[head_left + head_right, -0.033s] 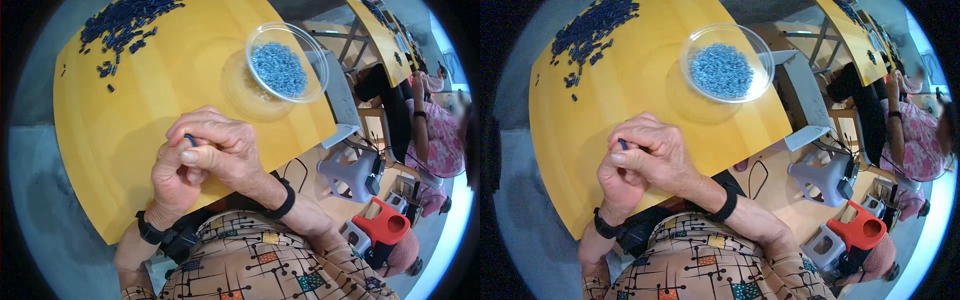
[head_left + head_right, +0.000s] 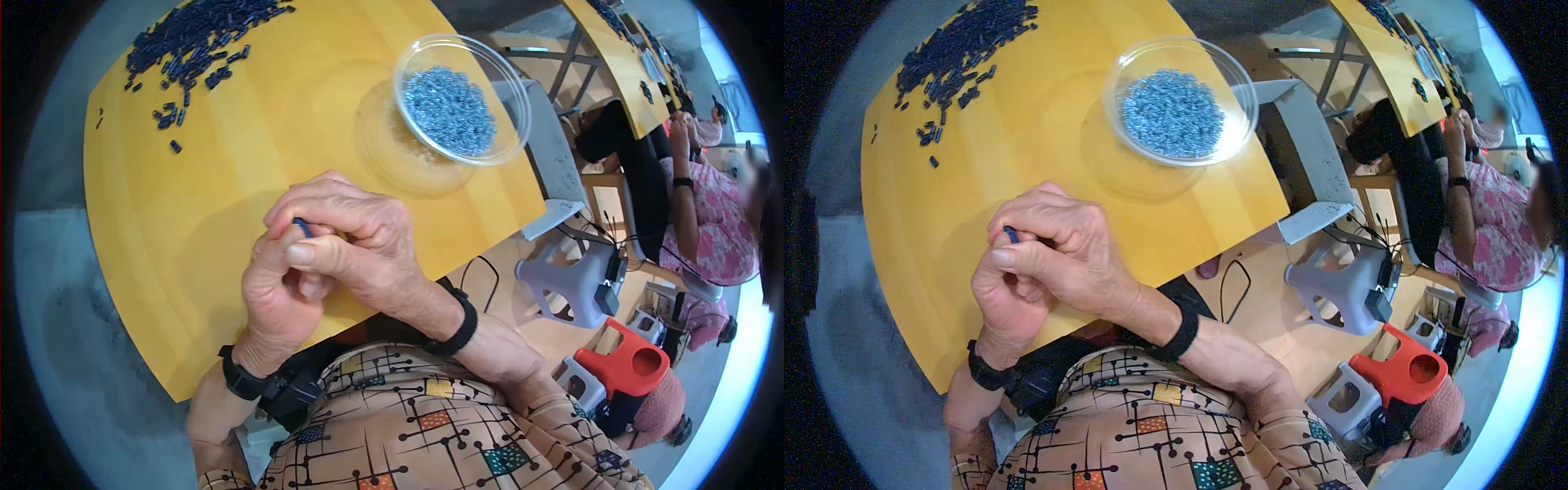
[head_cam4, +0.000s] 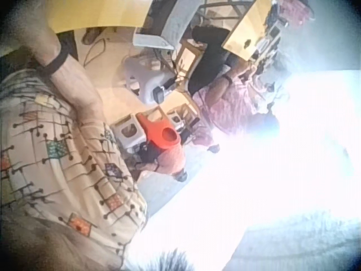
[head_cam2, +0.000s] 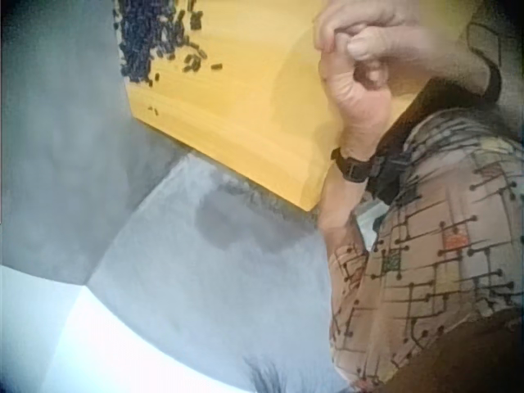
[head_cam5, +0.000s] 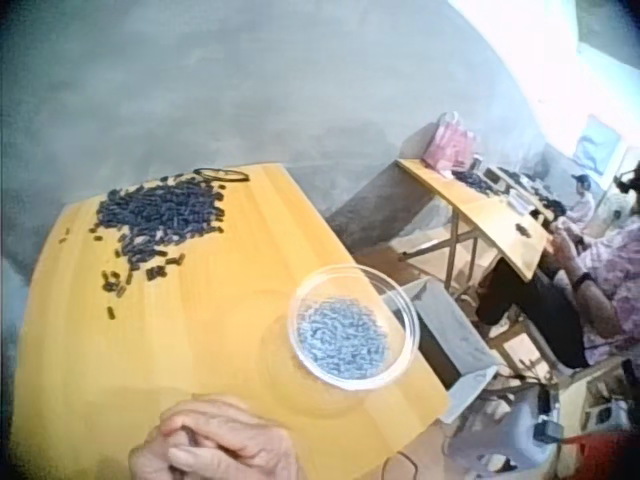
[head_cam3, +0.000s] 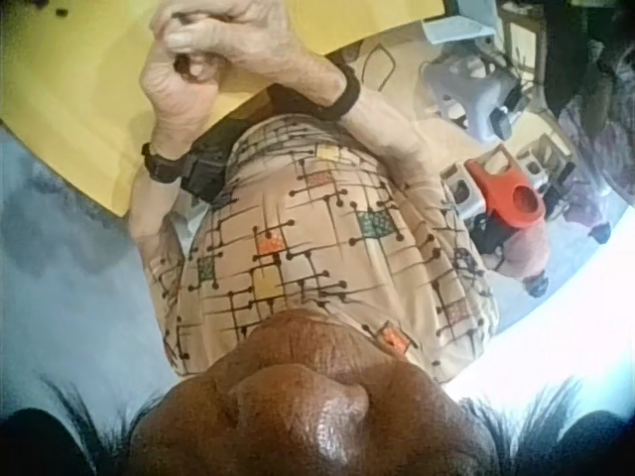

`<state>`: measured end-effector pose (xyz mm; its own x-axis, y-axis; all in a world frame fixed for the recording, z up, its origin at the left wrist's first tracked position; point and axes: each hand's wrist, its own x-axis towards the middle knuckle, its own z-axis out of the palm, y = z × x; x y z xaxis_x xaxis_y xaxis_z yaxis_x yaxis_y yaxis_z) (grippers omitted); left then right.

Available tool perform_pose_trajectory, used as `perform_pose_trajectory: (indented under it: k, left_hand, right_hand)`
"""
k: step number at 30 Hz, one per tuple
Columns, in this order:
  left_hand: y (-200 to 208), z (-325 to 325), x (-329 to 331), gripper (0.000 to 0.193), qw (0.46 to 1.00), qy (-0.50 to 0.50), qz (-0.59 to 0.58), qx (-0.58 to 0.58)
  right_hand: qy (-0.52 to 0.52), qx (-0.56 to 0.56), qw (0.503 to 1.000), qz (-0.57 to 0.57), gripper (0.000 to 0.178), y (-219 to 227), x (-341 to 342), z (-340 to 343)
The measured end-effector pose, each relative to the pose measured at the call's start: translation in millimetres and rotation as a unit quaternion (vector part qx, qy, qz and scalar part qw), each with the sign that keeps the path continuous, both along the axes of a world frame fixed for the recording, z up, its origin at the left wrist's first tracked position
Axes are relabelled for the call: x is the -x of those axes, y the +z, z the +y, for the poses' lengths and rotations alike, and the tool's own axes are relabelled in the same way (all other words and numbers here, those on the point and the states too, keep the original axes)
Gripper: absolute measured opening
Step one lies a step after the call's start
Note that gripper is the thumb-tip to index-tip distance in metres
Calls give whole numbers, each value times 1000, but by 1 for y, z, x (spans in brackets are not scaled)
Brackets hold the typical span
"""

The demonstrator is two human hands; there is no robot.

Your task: Manually assembling small plastic parts by inserting one into another.

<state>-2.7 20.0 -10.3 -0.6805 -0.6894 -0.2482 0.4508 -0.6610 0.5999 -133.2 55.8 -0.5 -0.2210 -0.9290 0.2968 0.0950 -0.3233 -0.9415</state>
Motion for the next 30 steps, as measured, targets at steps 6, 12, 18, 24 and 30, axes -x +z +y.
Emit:
perform_pose_trajectory:
  k: [6, 12, 18, 24, 30]
  left_hand:
    - [-2, -5, -1, 28, 1000, -10, -8, -27]
    - [11, 2, 2, 23, 998, -42, -22, -38]
    - [34, -4, -3, 20, 969, -145, -140, 145]
    - [49, -38, -18, 12, 876, 70, -306, 366]
    - [37, -107, -58, 15, 720, 263, -460, 448]
  right_hand:
    - [9, -9, 1000, 7, 21, -4, -1, -3]
    - [-17, -44, 998, 47, 24, 8, 2, 15]
    - [-74, -34, 975, 207, 34, 42, 38, 60]
    - [-273, -125, 947, 117, 34, 24, 148, 129]
    - [-364, -203, 908, 31, 32, -55, 272, 146]
